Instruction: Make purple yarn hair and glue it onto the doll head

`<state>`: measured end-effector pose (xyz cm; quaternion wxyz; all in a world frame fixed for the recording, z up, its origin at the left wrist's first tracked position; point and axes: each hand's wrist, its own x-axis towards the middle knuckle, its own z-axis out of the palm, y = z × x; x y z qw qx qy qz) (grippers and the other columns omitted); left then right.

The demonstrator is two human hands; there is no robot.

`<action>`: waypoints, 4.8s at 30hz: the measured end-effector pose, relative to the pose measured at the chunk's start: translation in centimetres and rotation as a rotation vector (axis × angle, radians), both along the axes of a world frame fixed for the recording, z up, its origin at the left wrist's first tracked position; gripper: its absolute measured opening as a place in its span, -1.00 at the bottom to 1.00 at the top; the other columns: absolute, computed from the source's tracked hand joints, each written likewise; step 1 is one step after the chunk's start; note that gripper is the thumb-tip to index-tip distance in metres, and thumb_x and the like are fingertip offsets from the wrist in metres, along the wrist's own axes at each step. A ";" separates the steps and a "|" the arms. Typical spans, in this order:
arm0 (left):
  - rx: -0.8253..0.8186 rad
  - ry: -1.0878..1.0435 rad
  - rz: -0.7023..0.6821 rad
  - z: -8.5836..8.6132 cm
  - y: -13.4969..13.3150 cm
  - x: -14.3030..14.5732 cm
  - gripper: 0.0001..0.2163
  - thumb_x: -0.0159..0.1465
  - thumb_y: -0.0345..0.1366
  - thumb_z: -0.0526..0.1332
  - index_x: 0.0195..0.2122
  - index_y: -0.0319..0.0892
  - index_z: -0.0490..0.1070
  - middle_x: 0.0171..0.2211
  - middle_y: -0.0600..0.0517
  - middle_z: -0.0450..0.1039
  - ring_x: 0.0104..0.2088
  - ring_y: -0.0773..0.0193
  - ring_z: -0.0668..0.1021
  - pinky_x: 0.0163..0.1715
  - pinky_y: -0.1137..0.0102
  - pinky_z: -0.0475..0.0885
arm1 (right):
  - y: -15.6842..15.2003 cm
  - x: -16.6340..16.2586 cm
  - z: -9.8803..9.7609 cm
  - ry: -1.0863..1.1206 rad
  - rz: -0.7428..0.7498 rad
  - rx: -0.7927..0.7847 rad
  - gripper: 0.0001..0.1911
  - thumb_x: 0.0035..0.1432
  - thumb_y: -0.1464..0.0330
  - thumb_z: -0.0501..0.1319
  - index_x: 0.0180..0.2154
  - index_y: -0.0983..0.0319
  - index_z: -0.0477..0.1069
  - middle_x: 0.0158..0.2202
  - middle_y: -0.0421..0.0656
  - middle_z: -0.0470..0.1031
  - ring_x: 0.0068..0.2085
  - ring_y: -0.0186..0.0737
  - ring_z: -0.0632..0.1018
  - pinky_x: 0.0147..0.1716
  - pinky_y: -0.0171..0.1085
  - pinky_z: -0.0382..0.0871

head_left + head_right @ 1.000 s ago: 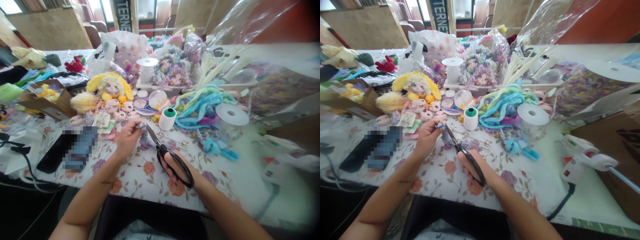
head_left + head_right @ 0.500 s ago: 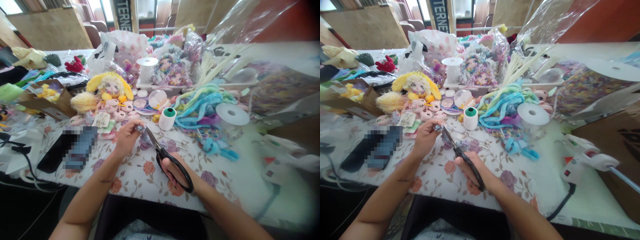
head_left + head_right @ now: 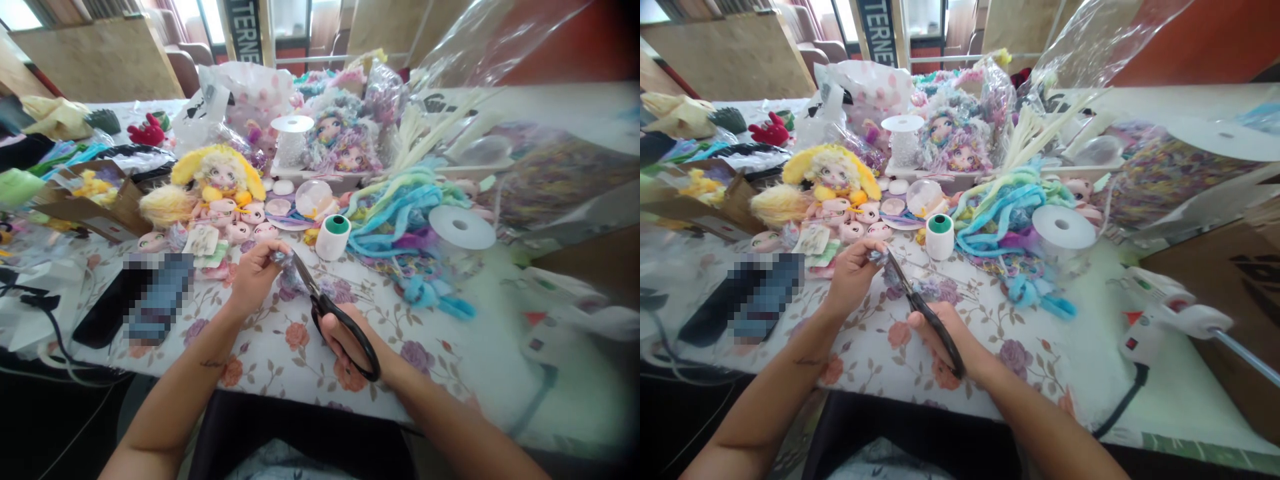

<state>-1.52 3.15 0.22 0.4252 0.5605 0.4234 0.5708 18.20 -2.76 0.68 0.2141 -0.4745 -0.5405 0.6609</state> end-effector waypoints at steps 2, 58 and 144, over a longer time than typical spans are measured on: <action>-0.001 0.011 -0.002 -0.1 0.0 0.0 -0.91 0.16 -0.44 0.28 -0.32 -0.14 0.50 -0.35 0.07 0.48 -0.40 0.38 0.44 -0.42 0.50 0.34 | 0.1 0.0 0.3 0.023 0.005 0.040 -0.25 -0.16 -0.39 0.09 -0.64 0.18 0.12 -0.77 -0.31 0.17 -0.77 -0.47 0.22 -0.82 -0.45 0.07; -0.210 -0.057 -0.271 0.4 -1.8 1.8 -0.80 0.13 -0.32 0.35 -0.20 -0.16 0.51 -0.25 -0.02 0.46 -0.26 0.27 0.48 -0.34 0.46 0.37 | 2.4 0.4 -1.2 -0.297 -0.351 0.894 -0.84 0.21 0.33 0.22 -0.18 0.20 0.50 -0.23 -0.08 0.63 -0.23 -0.11 0.60 -0.17 -0.19 0.46; -0.246 0.042 -0.001 -0.2 -0.6 1.2 -0.82 0.17 -0.21 0.34 -0.29 -0.21 0.54 -0.41 0.02 0.52 -0.42 0.31 0.51 -0.42 0.44 0.42 | 3.9 -0.6 -0.3 0.009 -0.424 0.509 -0.77 0.10 0.19 0.28 -0.41 0.23 0.50 -0.50 -0.20 0.53 -0.44 -0.22 0.48 -0.37 -0.28 0.36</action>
